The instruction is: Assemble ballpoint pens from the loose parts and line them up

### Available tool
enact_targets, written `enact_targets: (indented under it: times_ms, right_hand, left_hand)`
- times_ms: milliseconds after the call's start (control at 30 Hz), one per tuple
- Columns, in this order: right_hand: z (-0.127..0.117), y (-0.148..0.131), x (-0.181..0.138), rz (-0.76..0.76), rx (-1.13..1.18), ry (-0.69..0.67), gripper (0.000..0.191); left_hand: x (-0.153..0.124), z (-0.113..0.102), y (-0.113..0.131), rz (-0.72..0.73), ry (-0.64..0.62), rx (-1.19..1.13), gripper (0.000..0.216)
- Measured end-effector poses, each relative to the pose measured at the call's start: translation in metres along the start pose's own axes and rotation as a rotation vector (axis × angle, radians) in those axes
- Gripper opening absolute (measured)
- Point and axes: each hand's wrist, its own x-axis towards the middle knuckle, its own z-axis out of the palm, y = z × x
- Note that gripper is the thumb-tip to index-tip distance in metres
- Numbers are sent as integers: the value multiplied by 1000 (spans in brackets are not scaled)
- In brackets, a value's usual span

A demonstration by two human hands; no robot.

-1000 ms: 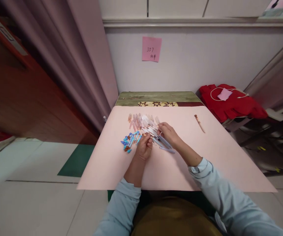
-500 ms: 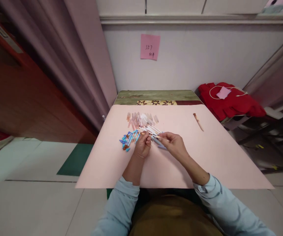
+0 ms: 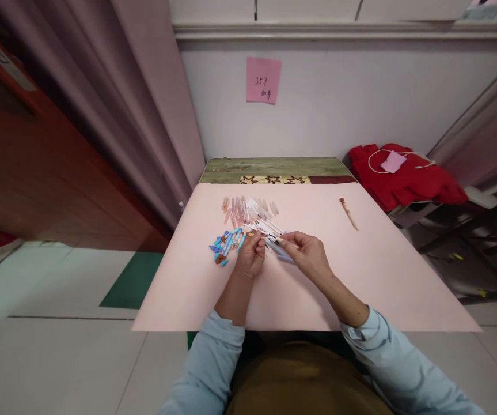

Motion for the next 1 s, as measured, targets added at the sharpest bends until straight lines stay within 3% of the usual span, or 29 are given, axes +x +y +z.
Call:
enact_targets:
  times_ms: [500, 767, 1000]
  right_hand:
    - [2, 1, 1, -4, -15, 13, 32]
    - [2, -8, 1, -71, -401, 25, 30]
    - [3, -9, 0, -37, -474, 1, 21]
  left_hand:
    - [2, -4, -2, -2, -12, 47, 23]
    - [2, -3, -3, 11, -24, 109, 26]
    - [3, -6, -3, 8, -41, 124, 25]
